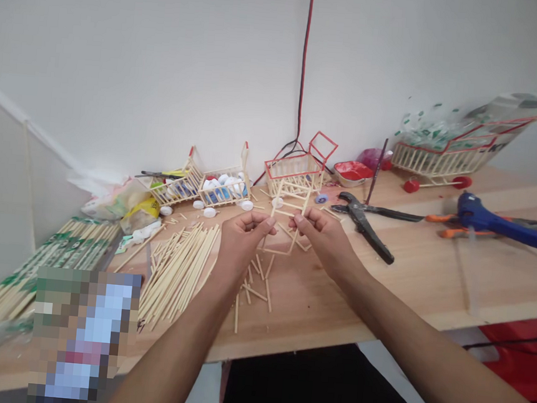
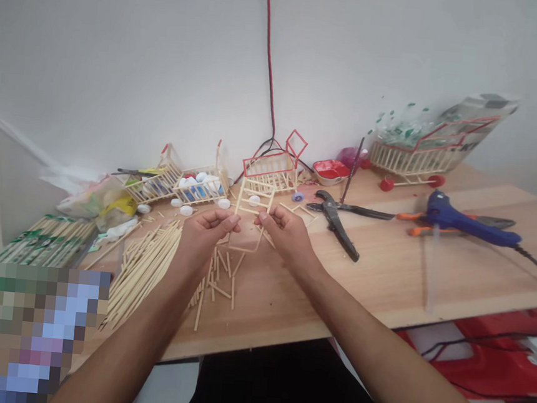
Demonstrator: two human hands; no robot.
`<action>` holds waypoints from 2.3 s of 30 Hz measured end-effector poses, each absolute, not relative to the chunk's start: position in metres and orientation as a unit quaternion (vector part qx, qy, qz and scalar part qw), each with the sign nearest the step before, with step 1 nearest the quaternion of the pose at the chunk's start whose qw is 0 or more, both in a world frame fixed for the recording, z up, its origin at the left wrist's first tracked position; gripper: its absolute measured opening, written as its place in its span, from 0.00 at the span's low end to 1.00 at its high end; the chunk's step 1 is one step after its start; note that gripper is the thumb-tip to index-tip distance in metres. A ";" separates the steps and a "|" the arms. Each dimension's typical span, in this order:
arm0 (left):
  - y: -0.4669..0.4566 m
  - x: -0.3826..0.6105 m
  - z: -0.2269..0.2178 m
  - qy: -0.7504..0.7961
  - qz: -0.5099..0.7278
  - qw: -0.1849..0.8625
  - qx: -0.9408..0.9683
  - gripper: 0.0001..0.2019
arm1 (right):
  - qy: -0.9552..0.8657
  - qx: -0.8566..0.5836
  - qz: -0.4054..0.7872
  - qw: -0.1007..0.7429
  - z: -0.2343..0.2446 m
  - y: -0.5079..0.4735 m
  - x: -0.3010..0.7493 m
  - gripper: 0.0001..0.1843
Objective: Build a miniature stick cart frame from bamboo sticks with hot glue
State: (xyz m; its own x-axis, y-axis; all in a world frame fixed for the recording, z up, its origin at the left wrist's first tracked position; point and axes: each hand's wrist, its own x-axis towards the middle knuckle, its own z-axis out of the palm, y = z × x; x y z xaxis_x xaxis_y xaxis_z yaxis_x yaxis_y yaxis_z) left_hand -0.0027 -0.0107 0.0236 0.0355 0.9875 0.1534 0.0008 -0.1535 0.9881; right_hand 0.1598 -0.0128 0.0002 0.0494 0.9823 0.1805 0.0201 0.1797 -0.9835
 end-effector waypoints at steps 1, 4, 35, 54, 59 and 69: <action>-0.011 -0.003 0.023 0.452 0.527 0.467 0.547 0.08 | -0.535 -0.469 0.438 0.549 0.000 -0.013 0.160 0.15; -0.011 -0.003 0.023 0.456 0.527 0.465 0.546 0.08 | -0.538 -0.473 0.442 0.540 -0.003 -0.012 0.161 0.16; -0.010 -0.003 0.022 0.469 0.510 0.511 0.509 0.10 | -0.556 -0.489 0.434 0.512 -0.007 -0.009 0.165 0.14; -0.008 -0.006 0.020 0.468 0.478 0.578 0.467 0.13 | -0.533 -0.465 0.498 0.502 -0.011 -0.011 0.161 0.18; -0.008 -0.007 0.022 0.467 0.480 0.583 0.459 0.12 | -0.487 -0.423 0.572 0.507 -0.017 -0.008 0.163 0.17; -0.006 -0.010 0.023 0.468 0.490 0.580 0.452 0.13 | -0.415 -0.394 0.619 0.537 -0.010 -0.008 0.161 0.19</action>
State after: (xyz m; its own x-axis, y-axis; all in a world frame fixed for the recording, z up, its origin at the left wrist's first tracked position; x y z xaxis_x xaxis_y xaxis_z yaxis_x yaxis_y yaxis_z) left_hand -0.0099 -0.0060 0.0229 0.0820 0.9916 -0.0999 -0.1464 0.1112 0.9830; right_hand 0.1613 -0.0079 -0.0104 -0.1123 0.9928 -0.0414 -0.3388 -0.0774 -0.9377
